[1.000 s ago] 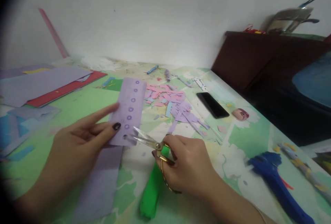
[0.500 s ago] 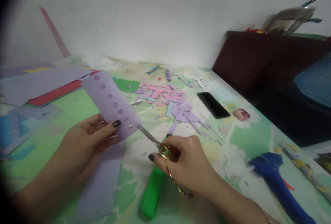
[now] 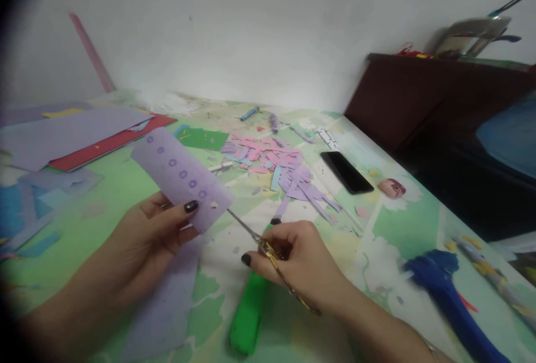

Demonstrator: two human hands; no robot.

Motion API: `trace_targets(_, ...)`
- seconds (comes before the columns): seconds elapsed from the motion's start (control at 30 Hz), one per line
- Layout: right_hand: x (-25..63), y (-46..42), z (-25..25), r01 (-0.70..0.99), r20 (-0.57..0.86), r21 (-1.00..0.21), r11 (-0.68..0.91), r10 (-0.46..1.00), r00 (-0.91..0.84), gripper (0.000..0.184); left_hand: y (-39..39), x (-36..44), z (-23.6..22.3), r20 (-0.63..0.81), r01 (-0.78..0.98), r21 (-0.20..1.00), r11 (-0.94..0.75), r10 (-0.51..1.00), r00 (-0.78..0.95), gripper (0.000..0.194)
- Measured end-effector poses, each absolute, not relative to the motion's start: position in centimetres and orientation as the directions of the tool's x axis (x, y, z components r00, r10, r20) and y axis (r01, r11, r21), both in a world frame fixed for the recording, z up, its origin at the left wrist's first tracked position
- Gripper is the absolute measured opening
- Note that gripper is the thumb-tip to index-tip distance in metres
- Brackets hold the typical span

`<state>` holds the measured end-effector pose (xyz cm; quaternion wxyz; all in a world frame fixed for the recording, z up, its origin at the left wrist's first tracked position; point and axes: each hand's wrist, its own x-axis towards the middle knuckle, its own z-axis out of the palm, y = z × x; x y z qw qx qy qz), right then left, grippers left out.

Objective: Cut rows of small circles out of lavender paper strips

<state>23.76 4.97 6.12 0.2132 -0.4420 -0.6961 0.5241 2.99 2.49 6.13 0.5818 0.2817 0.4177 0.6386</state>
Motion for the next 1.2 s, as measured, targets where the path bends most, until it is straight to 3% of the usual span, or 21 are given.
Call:
trace_targets(0.77, 23.50, 4.60, 5.45, 0.408, -0.088, -0.904, 0.130, 0.876, -0.474, 0.030, 2.09, 3.53, 6.03, -0.186, -0.592, 0.797, 0.116, 0.981, -0.058, 0.026)
trace_targets(1.2, 23.52, 5.01, 6.07, 0.313, -0.219, -0.947, -0.064, 0.843, -0.492, 0.035, 2.04, 3.46, 5.98, -0.216, -0.560, 0.817, 0.140, 0.974, -0.072, 0.027)
